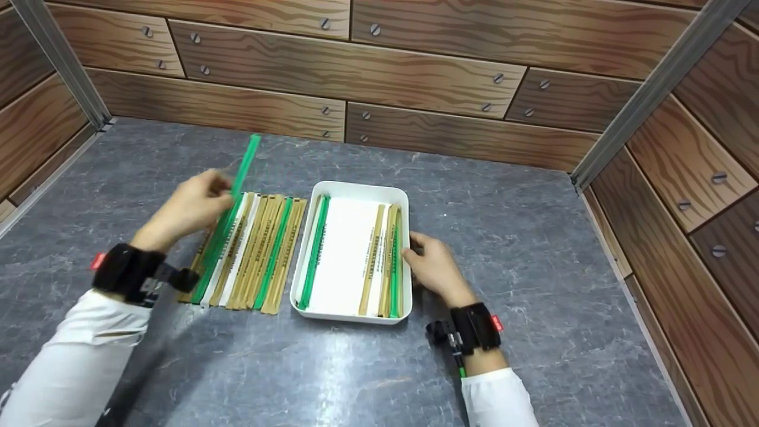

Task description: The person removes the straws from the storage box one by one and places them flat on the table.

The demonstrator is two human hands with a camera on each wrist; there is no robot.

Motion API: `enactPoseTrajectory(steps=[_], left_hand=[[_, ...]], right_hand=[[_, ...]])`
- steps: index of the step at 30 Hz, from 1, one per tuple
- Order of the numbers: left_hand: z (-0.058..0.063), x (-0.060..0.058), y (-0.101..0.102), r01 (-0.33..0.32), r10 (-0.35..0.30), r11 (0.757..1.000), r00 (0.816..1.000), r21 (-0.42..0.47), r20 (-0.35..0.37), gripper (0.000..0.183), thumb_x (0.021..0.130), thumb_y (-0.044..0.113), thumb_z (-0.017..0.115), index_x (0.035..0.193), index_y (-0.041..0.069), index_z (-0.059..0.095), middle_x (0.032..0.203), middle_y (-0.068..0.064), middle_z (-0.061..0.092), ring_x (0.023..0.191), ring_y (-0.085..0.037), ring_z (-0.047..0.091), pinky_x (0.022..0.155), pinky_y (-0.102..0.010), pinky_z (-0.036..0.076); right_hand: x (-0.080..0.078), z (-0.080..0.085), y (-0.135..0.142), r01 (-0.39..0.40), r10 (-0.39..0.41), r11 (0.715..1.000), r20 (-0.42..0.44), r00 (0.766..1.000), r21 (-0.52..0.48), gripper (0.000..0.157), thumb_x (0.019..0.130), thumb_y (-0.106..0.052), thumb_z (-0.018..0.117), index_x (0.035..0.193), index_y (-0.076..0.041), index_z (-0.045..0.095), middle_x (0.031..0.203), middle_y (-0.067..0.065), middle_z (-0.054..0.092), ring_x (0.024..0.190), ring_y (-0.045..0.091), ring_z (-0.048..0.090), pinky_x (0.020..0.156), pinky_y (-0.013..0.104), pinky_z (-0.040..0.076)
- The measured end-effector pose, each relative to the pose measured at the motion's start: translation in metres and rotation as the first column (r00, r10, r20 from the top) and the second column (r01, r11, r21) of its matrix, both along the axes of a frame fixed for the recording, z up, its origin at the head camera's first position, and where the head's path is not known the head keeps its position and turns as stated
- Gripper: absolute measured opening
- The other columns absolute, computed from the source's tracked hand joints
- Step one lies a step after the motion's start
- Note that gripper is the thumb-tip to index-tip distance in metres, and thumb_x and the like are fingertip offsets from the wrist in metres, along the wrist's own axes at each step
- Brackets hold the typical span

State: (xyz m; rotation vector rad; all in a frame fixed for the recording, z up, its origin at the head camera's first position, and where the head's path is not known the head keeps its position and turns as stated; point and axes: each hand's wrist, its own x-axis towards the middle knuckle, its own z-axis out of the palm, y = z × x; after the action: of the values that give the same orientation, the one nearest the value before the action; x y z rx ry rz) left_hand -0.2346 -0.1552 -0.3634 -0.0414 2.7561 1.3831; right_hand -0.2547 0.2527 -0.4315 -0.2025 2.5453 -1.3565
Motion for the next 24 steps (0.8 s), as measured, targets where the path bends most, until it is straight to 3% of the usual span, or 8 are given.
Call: enactPoseTrajectory(steps=[7,14,18,24], left_hand=[[-0.029,0.005,-0.043,-0.098,0.096,0.992,0.995,-0.085,-0.026,0.039,0.097,0.012,0.054,0.13,-0.009,0.06,0.115,-0.025,0.067,0.094,-0.032,0.062,0.08,-0.041,0.056],[-0.057,0.01,-0.064,-0.115,0.121,0.977,0.992,-0.177,0.023,0.045,0.093,0.008,0.048,0.132,-0.009,0.062,0.125,-0.029,0.067,0.093,-0.034,0.063,0.078,-0.041,0.052],[-0.065,0.009,-0.066,-0.131,0.145,0.969,0.988,-0.211,0.053,0.042,0.094,0.01,0.05,0.13,-0.006,0.065,0.126,-0.028,0.067,0.1,-0.038,0.063,0.084,-0.048,0.053],[-0.067,0.011,-0.063,-0.136,0.16,0.963,0.983,-0.233,0.086,0.04,0.091,0.011,0.055,0.126,-0.004,0.066,0.124,-0.027,0.067,0.103,-0.041,0.063,0.09,-0.056,0.052]], right_hand=[[0.0,0.0,0.0,0.005,-0.005,1.0,0.004,1.0,0.002,0.057,0.106,-0.015,0.055,0.156,0.007,0.037,0.143,0.03,0.055,0.099,0.025,0.071,0.071,0.034,0.064],[0.0,0.0,0.0,0.007,-0.007,1.0,-0.01,1.0,0.023,0.057,0.106,-0.016,0.056,0.155,0.007,0.038,0.143,0.031,0.055,0.099,0.025,0.071,0.069,0.033,0.064],[0.001,0.001,0.0,0.01,-0.01,0.999,-0.016,1.0,0.039,0.057,0.106,-0.016,0.056,0.155,0.007,0.038,0.143,0.03,0.056,0.099,0.025,0.07,0.069,0.032,0.064],[-0.001,0.0,0.0,0.007,-0.007,1.0,-0.005,1.0,0.022,0.057,0.106,-0.016,0.055,0.156,0.007,0.037,0.145,0.031,0.054,0.1,0.026,0.071,0.07,0.033,0.064]])
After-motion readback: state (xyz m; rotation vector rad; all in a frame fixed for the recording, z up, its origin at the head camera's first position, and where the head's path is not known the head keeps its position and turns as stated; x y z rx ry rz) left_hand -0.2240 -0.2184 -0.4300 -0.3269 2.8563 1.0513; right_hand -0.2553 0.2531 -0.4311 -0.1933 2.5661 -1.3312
